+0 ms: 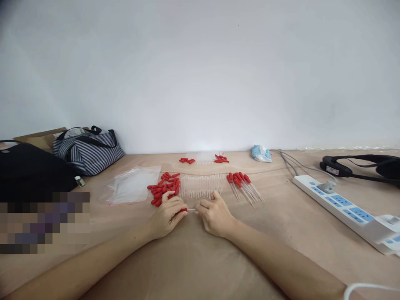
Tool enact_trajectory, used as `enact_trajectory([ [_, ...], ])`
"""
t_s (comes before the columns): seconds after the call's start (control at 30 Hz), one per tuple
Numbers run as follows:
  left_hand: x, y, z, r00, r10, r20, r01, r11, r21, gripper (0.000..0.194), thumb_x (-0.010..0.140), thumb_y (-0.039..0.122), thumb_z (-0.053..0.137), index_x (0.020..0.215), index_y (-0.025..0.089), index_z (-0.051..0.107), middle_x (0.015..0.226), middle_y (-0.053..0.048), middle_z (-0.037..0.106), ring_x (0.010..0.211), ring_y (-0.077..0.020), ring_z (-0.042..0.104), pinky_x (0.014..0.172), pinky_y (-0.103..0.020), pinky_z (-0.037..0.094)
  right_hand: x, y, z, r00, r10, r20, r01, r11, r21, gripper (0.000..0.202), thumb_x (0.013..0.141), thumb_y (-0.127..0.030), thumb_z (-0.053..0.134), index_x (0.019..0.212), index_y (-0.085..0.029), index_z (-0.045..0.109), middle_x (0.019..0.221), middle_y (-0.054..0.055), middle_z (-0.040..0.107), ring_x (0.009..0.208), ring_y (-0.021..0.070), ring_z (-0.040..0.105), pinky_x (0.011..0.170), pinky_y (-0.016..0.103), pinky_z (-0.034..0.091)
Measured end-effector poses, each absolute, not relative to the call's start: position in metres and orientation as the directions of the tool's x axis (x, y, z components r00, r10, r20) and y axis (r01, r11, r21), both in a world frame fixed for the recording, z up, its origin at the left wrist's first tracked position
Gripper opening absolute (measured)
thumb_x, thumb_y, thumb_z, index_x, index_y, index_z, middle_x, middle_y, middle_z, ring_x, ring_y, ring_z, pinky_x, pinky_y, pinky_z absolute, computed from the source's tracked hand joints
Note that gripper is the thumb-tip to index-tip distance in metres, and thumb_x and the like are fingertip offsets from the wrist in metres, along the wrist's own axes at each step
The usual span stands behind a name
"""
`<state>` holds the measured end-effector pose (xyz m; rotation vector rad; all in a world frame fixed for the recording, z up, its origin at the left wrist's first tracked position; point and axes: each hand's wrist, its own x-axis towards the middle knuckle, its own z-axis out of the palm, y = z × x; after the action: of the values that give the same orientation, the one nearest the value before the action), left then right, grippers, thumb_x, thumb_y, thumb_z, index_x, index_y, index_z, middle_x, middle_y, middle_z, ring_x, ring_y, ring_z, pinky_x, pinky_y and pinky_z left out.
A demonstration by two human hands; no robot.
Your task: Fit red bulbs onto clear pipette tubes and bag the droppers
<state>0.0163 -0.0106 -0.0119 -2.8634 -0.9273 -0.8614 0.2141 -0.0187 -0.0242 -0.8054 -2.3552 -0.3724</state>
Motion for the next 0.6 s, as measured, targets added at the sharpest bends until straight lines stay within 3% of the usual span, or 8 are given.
enact_trajectory([
  [0.3, 0.017, -0.011, -0.008, 0.674, 0.578, 0.461, 0.554, -0.808, 0.203, 0.018, 0.085, 0.019, 0.039, 0.075, 0.018, 0.055, 0.071, 0.000, 0.063, 0.074, -0.0152, 0.055, 0.089, -0.041, 0.021, 0.212, -0.016, -0.024, -0.635, 0.489, 0.598, 0.638, 0.768, 0.049, 0.023, 0.083, -0.014, 0.038, 0.070, -0.015, 0.058, 0.061, 0.001, 0.054, 0.055, 0.0103, 0.036, 0.065, 0.029, 0.020],
  [0.43, 0.016, -0.010, -0.008, 0.654, 0.604, 0.456, 0.570, -0.789, 0.229, 0.016, 0.085, 0.021, 0.043, 0.078, 0.020, 0.057, 0.076, 0.001, 0.065, 0.079, -0.0154, 0.056, 0.090, -0.041, 0.020, 0.214, -0.019, -0.018, -0.628, 0.522, 0.577, 0.681, 0.728, 0.082, 0.018, 0.082, -0.021, 0.044, 0.075, -0.017, 0.060, 0.070, 0.002, 0.057, 0.067, 0.0132, 0.042, 0.066, 0.031, 0.019],
  [0.6, 0.008, -0.007, -0.011, 0.537, 0.628, 0.563, 0.667, -0.725, 0.173, 0.020, 0.083, 0.027, 0.048, 0.101, 0.022, 0.055, 0.088, -0.003, 0.063, 0.088, -0.0180, 0.053, 0.091, -0.040, 0.022, 0.223, -0.019, -0.017, -0.587, 0.566, 0.578, 0.742, 0.662, 0.105, 0.018, 0.081, -0.022, 0.046, 0.074, -0.019, 0.062, 0.069, 0.003, 0.058, 0.070, 0.0145, 0.043, 0.066, 0.031, 0.019],
])
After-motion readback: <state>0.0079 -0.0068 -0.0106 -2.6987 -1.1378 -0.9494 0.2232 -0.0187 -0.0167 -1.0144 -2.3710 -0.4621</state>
